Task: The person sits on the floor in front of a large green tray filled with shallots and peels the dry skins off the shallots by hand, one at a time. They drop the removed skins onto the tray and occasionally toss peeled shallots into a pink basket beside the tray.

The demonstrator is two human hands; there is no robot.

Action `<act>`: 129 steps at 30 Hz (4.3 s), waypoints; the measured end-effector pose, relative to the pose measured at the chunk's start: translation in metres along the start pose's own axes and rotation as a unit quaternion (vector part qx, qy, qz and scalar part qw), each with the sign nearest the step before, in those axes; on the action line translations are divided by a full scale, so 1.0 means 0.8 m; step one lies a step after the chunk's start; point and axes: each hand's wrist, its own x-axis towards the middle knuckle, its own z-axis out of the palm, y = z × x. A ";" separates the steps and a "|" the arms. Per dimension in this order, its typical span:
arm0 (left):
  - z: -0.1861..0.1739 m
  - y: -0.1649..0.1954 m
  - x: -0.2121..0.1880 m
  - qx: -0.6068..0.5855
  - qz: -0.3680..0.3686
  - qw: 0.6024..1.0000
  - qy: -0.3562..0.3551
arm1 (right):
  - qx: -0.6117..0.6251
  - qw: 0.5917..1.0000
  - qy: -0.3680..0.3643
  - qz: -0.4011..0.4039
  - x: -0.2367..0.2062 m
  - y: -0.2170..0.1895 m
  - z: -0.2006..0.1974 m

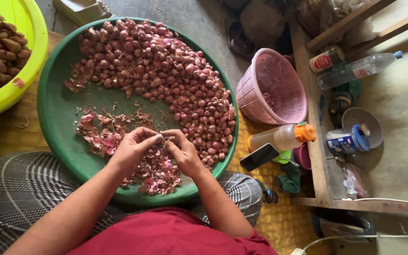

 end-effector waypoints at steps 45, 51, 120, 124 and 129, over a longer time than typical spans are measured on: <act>-0.002 0.004 0.009 -0.017 -0.050 0.998 0.016 | -0.557 0.815 0.161 -0.010 0.065 0.022 -0.045; -0.002 0.000 0.009 -0.109 -0.098 0.989 0.013 | 0.000 0.984 0.089 0.155 0.058 0.013 -0.042; -0.085 0.168 0.085 0.693 0.314 0.630 0.153 | -0.077 0.971 0.217 0.057 0.009 0.009 -0.088; -0.076 0.120 0.081 0.656 0.295 0.689 0.088 | -0.294 0.927 0.222 0.067 -0.005 0.004 -0.127; -0.076 0.091 0.054 0.679 0.211 0.693 0.117 | -0.522 0.807 0.246 -0.122 -0.006 0.014 -0.123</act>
